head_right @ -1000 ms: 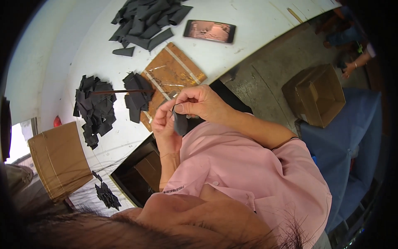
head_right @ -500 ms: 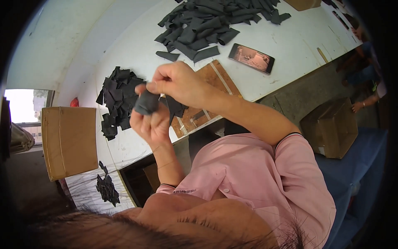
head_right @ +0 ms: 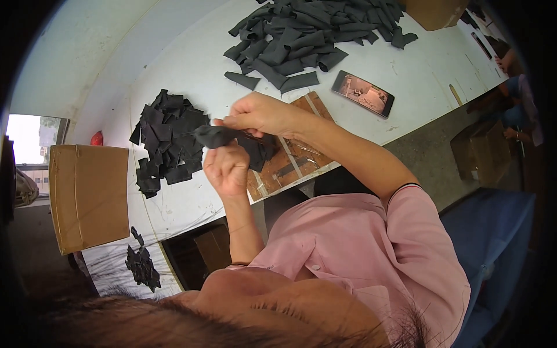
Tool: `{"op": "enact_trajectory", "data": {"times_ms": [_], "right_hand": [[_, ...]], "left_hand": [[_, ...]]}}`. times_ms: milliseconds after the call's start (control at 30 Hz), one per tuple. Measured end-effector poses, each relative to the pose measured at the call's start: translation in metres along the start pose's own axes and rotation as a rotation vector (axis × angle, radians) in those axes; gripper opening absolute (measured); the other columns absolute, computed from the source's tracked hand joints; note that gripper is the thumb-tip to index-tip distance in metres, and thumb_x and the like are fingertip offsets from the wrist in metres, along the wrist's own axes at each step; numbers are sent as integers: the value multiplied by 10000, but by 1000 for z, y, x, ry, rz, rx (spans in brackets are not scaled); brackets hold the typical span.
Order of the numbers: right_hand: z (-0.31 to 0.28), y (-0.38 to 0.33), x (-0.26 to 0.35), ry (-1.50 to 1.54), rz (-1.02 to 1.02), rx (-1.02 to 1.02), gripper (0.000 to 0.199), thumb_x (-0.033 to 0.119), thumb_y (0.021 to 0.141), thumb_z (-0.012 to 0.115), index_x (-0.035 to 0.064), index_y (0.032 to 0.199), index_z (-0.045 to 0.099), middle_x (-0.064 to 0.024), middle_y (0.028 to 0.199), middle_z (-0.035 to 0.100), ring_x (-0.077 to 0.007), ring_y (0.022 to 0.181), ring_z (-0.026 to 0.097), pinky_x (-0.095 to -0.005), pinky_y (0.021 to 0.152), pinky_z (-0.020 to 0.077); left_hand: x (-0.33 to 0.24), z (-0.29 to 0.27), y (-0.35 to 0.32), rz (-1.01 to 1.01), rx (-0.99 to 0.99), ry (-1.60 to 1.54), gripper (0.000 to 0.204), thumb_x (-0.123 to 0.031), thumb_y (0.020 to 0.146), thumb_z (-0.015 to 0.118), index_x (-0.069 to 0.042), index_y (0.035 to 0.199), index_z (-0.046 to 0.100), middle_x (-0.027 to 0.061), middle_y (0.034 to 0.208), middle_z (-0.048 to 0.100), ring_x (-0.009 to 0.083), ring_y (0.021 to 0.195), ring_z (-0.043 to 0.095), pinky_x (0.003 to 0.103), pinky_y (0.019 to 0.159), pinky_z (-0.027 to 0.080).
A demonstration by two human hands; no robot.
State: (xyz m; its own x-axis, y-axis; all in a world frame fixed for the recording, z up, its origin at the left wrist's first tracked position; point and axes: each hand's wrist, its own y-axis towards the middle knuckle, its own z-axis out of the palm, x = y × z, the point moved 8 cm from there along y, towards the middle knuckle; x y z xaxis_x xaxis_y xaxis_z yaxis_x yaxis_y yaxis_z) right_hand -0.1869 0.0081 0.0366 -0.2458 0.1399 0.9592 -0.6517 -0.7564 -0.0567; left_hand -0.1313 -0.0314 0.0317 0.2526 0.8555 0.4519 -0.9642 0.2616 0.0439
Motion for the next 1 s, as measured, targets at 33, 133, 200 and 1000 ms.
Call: {"op": "enact_trajectory", "data": {"times_ms": [33, 133, 200, 1000], "right_hand": [[6, 1, 9, -76, -57, 43, 222, 205, 818, 522, 46, 663, 512, 32, 574, 426, -38, 472, 361, -156, 415, 276], [-6, 0, -18, -34, 75, 8, 208, 182, 818, 511, 42, 664, 515, 29, 576, 430, -42, 476, 366, -160, 429, 288], [-7, -10, -30, 102, 110, 26, 202, 176, 815, 510, 43, 663, 514, 28, 575, 431, -44, 479, 371, -161, 436, 294], [-11, -4, -48, 153, 1, 113, 239, 232, 814, 538, 51, 661, 508, 29, 566, 450, -43, 484, 386, -169, 436, 310]], "left_hand": [[-3, 5, 1, 58, -6, -74, 282, -49, 787, 342, 125, 979, 452, 108, 639, 538, 48, 290, 310, 170, 274, 218], [-16, -20, 3, 39, -53, -2, 234, -52, 802, 334, 37, 959, 483, 10, 494, 357, 44, 323, 265, 185, 291, 209], [-23, -40, -6, 83, -168, 90, 271, -44, 800, 366, 21, 1048, 454, 39, 571, 461, 44, 328, 289, 183, 301, 224], [-28, -28, -18, 402, -239, 1204, 201, 32, 783, 476, 9, 981, 450, 69, 715, 539, 29, 329, 291, 159, 305, 214]]}}
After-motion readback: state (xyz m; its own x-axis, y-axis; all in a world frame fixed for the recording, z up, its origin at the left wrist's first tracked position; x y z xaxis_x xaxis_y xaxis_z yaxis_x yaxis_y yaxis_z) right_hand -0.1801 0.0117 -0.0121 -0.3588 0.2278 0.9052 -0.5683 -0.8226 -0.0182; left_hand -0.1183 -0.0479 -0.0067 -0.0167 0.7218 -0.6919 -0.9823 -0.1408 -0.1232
